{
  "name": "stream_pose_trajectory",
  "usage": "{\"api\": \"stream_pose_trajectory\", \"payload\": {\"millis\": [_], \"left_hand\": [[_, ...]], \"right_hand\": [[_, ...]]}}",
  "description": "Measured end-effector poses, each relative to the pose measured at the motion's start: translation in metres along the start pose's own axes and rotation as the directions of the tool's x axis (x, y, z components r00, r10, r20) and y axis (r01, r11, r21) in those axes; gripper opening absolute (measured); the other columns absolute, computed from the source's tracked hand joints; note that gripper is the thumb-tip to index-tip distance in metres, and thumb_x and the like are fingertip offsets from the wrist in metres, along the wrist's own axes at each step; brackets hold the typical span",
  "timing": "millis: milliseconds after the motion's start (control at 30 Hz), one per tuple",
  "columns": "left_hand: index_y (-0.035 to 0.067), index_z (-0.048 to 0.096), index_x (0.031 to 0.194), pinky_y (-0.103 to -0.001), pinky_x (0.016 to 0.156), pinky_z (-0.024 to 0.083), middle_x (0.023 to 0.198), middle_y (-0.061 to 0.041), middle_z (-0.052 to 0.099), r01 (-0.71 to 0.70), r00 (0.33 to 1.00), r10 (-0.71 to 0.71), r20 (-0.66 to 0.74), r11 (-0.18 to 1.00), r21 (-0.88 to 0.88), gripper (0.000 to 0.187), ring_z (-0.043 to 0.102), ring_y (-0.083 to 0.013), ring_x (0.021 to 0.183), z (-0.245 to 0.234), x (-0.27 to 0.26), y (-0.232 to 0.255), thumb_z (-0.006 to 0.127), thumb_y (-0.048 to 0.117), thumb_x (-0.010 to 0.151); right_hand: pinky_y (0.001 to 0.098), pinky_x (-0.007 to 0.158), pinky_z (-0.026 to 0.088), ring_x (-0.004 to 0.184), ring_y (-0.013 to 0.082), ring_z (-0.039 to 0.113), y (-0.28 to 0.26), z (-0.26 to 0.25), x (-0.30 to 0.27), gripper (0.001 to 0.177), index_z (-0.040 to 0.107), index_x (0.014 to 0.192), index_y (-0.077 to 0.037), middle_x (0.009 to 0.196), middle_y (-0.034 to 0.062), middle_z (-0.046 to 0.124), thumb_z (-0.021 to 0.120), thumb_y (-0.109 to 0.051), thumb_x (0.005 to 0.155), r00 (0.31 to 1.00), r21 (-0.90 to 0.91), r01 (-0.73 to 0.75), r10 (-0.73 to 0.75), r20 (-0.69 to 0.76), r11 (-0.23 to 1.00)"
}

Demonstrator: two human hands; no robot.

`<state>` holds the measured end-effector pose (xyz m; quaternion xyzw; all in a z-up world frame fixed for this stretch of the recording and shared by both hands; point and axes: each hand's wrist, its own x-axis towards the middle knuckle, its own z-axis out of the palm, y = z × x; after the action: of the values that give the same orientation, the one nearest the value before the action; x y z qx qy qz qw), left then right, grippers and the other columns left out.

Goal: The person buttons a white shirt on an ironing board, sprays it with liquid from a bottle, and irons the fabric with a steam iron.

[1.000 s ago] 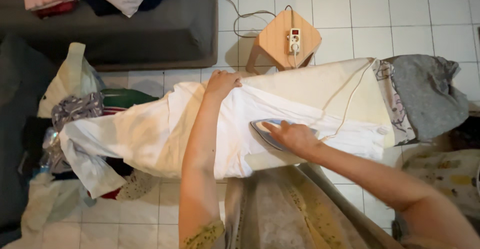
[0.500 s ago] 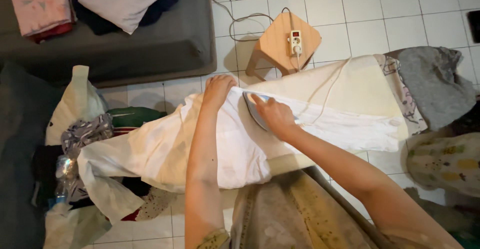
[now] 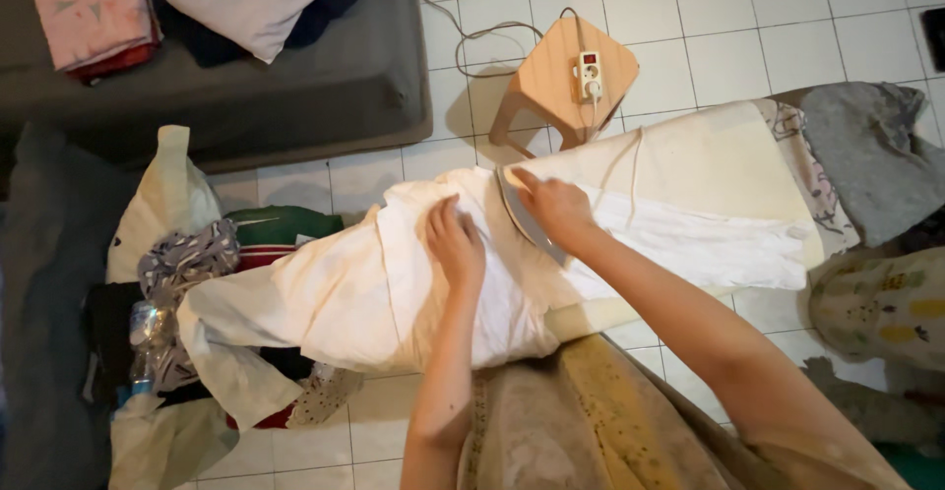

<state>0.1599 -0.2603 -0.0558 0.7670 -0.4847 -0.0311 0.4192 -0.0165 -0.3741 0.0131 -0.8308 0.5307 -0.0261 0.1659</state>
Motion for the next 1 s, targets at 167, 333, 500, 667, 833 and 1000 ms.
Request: {"api": "stream_pose_trajectory", "payload": {"millis": [167, 333, 500, 667, 833, 1000], "left_hand": [[0.001, 0.056, 0.165, -0.057, 0.136, 0.029, 0.169, -0.016, 0.058, -0.047, 0.987, 0.033, 0.160, 0.995, 0.084, 0.057, 0.044, -0.0406, 0.163, -0.036, -0.044, 0.018, 0.068, 0.016, 0.111], [0.000, 0.053, 0.166, -0.058, 0.135, 0.027, 0.175, -0.014, 0.053, -0.059, 0.959, 0.014, 0.283, 0.986, 0.155, 0.062, 0.038, -0.0382, 0.167, -0.062, -0.058, 0.033, 0.067, 0.024, 0.111], [-0.001, 0.051, 0.166, -0.058, 0.136, 0.026, 0.178, -0.014, 0.050, -0.076, 0.925, 0.026, 0.379, 0.990, 0.119, 0.065, 0.036, -0.0379, 0.169, -0.074, -0.074, 0.047, 0.067, 0.024, 0.109], [-0.006, 0.047, 0.167, -0.057, 0.134, 0.027, 0.177, -0.019, 0.047, -0.030, 0.913, 0.005, 0.408, 0.998, 0.054, 0.071, 0.035, -0.0437, 0.166, -0.074, -0.095, 0.058, 0.069, 0.028, 0.108], [0.000, 0.059, 0.152, -0.056, 0.126, 0.038, 0.159, -0.020, 0.059, 0.047, 0.926, -0.062, 0.373, 0.998, 0.051, 0.062, 0.050, -0.0434, 0.151, -0.084, -0.116, 0.055, 0.076, 0.033, 0.102], [0.010, 0.070, 0.118, -0.054, 0.098, 0.045, 0.120, -0.010, 0.071, 0.042, 0.899, -0.053, 0.434, 0.998, 0.036, 0.052, 0.064, -0.0370, 0.116, -0.099, -0.119, 0.079, 0.090, 0.047, 0.088]], "right_hand": [[0.0538, 0.054, 0.060, 0.064, 0.0394, 0.076, 0.011, -0.011, -0.118, 0.050, 0.060, 0.160, -0.038, 0.081, 0.0166, 0.079, 0.065, -0.042, 0.110, 0.994, -0.063, 0.047, -0.041, 0.104, 0.997], [0.0529, 0.051, 0.061, 0.058, 0.0402, 0.075, 0.007, -0.019, -0.173, 0.053, 0.058, 0.162, -0.041, 0.080, 0.0169, 0.075, 0.064, -0.042, 0.109, 0.994, -0.111, 0.076, -0.067, 0.084, 0.991], [0.0549, 0.054, 0.060, 0.061, 0.0426, 0.074, -0.011, 0.002, -0.126, 0.049, 0.061, 0.161, -0.041, 0.082, 0.0189, 0.075, 0.063, -0.041, 0.112, 1.000, -0.096, 0.017, -0.019, -0.023, 0.995], [0.0566, 0.054, 0.060, 0.064, 0.0445, 0.075, -0.036, 0.016, -0.046, 0.047, 0.063, 0.160, -0.037, 0.085, 0.0218, 0.077, 0.064, -0.038, 0.112, 0.999, -0.013, -0.003, 0.003, -0.040, 1.000], [0.0574, 0.056, 0.060, 0.068, 0.0441, 0.077, -0.057, 0.024, 0.011, 0.046, 0.062, 0.160, -0.033, 0.086, 0.0228, 0.078, 0.062, -0.036, 0.114, 0.998, -0.012, -0.036, 0.035, -0.058, 0.999], [0.0567, 0.058, 0.061, 0.072, 0.0440, 0.078, -0.055, 0.012, 0.018, 0.046, 0.062, 0.160, -0.030, 0.088, 0.0223, 0.079, 0.062, -0.038, 0.115, 0.998, -0.027, 0.010, -0.012, -0.069, 1.000]]}}
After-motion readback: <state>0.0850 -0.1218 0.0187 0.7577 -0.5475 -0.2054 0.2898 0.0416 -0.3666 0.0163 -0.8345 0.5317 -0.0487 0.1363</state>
